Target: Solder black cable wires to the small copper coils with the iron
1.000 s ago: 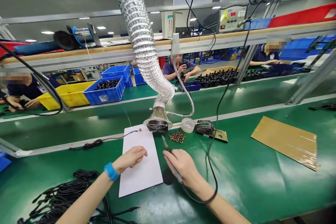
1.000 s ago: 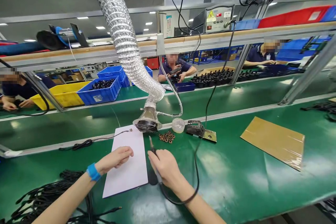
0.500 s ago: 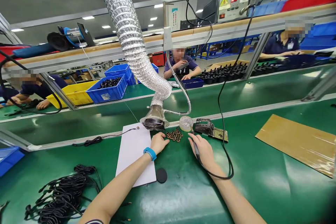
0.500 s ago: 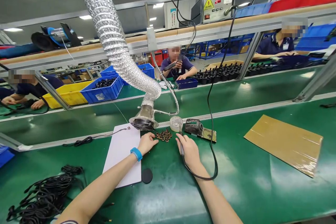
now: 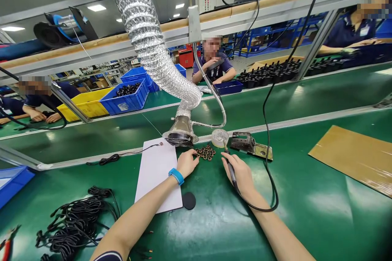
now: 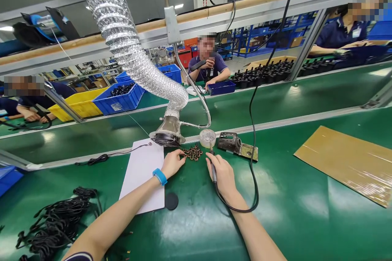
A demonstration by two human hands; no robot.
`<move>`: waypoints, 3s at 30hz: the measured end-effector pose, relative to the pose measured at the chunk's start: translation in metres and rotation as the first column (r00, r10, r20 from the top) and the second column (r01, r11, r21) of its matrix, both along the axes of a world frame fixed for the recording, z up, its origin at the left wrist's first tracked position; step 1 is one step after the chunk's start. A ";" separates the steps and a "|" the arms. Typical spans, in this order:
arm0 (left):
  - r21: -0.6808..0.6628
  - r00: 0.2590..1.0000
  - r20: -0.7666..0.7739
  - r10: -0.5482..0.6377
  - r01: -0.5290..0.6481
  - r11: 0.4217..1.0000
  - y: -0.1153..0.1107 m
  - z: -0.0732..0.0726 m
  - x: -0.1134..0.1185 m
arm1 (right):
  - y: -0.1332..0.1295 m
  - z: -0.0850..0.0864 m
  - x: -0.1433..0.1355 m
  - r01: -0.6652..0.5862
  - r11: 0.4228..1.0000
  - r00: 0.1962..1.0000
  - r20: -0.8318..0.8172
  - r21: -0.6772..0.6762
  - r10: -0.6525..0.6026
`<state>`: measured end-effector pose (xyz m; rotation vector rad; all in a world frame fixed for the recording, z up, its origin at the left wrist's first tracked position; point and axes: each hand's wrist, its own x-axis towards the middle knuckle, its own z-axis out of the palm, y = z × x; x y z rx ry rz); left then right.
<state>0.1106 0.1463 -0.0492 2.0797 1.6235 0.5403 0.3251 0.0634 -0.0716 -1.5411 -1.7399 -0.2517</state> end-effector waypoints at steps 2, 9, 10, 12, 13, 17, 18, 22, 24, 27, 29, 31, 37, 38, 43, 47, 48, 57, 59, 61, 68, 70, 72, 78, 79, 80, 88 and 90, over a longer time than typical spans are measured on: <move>-0.003 1.000 -0.006 0.004 -0.004 1.000 0.000 0.001 -0.001 | 0.000 0.000 0.001 0.003 1.000 1.000 -0.006 -0.003 -0.003; -0.003 0.998 -0.004 0.060 -0.060 0.998 0.003 0.001 0.001 | -0.001 0.000 0.001 0.001 1.000 1.000 -0.022 -0.013 -0.001; -0.004 0.998 0.003 0.055 -0.055 0.998 0.004 0.001 0.001 | -0.001 0.000 0.001 0.000 1.000 1.000 -0.024 -0.011 0.000; -0.006 0.999 0.019 0.041 -0.041 0.999 0.006 -0.001 0.001 | -0.001 0.001 0.002 -0.004 1.000 1.000 -0.027 -0.008 0.004; -0.007 0.999 0.027 0.035 -0.035 0.999 0.006 -0.002 0.000 | -0.001 0.001 0.002 -0.006 1.000 1.000 -0.027 -0.007 0.006; -0.013 0.998 0.059 0.019 -0.018 1.000 0.007 -0.002 -0.003 | -0.002 0.002 0.003 -0.013 1.000 1.000 -0.028 -0.005 0.013; -0.014 0.998 0.066 0.014 -0.013 1.000 0.006 -0.002 -0.003 | -0.002 0.002 0.003 -0.014 1.000 1.000 -0.028 -0.004 0.014; -0.007 0.995 0.093 -0.028 0.029 1.000 -0.002 0.005 -0.007 | -0.002 0.002 0.005 -0.010 1.000 0.999 -0.033 0.005 0.010; -0.002 0.992 0.106 -0.060 0.061 0.998 -0.009 0.011 -0.010 | -0.002 0.003 0.006 -0.008 1.000 0.999 -0.038 0.007 0.009; -0.008 0.987 0.118 -0.107 0.109 0.994 -0.027 0.023 -0.019 | -0.002 0.002 0.007 -0.011 1.000 0.999 -0.051 0.001 0.011; -0.022 0.981 0.128 -0.148 0.152 0.988 -0.044 0.031 -0.029 | -0.002 0.001 0.007 -0.009 1.000 0.998 -0.066 -0.010 0.008; -0.057 0.970 0.146 -0.192 0.202 0.978 -0.063 0.039 -0.042 | -0.003 -0.001 0.008 -0.003 1.000 0.997 -0.079 -0.013 0.002; -0.242 0.966 0.135 -0.220 0.248 0.938 -0.109 0.033 -0.076 | -0.004 0.000 0.005 0.004 1.000 0.997 -0.074 -0.012 -0.005; -0.258 0.968 0.132 -0.215 0.243 0.935 -0.112 0.029 -0.080 | -0.005 0.000 0.005 0.008 1.000 0.997 -0.071 -0.015 -0.009; -0.285 0.958 0.174 -0.229 0.271 0.919 -0.111 0.024 -0.088 | -0.006 -0.003 0.004 0.022 1.000 0.998 -0.062 -0.022 -0.023; -0.342 0.946 0.288 -0.147 0.245 0.907 -0.104 0.030 -0.090 | -0.006 -0.003 0.005 0.033 0.999 0.998 -0.060 -0.008 -0.034; -0.352 0.943 0.311 -0.115 0.227 0.908 -0.102 0.030 -0.089 | -0.006 -0.002 0.005 0.033 0.999 0.998 -0.059 -0.004 -0.033; -0.362 0.932 0.361 -0.039 0.178 0.915 -0.104 0.022 -0.090 | -0.007 0.000 0.005 0.025 1.000 0.997 -0.068 0.009 -0.025; -0.352 0.930 0.365 -0.043 0.180 0.919 -0.107 0.023 -0.093 | -0.007 0.000 0.005 0.020 1.000 0.997 -0.076 0.011 -0.019; -0.356 0.924 0.381 -0.036 0.182 0.917 -0.110 0.025 -0.095 | -0.007 -0.001 0.005 0.014 1.000 0.996 -0.083 0.011 -0.013; -0.348 0.937 0.348 -0.028 0.157 0.924 -0.117 0.029 -0.093 | -0.006 -0.003 0.007 0.006 1.000 0.994 -0.108 0.009 -0.005; -0.309 0.955 0.291 -0.064 0.157 0.938 -0.119 0.031 -0.094 | -0.007 -0.003 0.007 0.004 1.000 0.994 -0.109 0.009 -0.003; -0.281 0.969 0.226 -0.098 0.161 0.946 -0.123 0.034 -0.095 | -0.007 -0.003 0.007 0.005 1.000 0.994 -0.106 0.010 -0.003; -0.262 0.985 0.097 -0.142 0.163 0.951 -0.131 0.042 -0.093 | -0.007 -0.001 0.006 0.009 1.000 0.995 -0.104 0.015 -0.007; -0.274 0.985 0.105 -0.134 0.158 0.949 -0.131 0.042 -0.093 | -0.007 0.000 0.005 0.009 1.000 0.995 -0.103 0.017 -0.008; -0.292 0.984 0.127 -0.123 0.156 0.944 -0.131 0.040 -0.092 | -0.007 0.000 0.005 0.009 1.000 0.995 -0.102 0.018 -0.007; -0.365 0.911 0.401 0.098 0.061 0.929 -0.136 0.020 -0.079 | -0.008 0.001 0.005 0.012 1.000 0.994 -0.107 0.014 -0.010; -0.389 0.874 0.465 0.142 0.057 0.920 -0.137 0.021 -0.076 | -0.007 0.001 0.005 0.009 1.000 0.994 -0.111 0.012 -0.008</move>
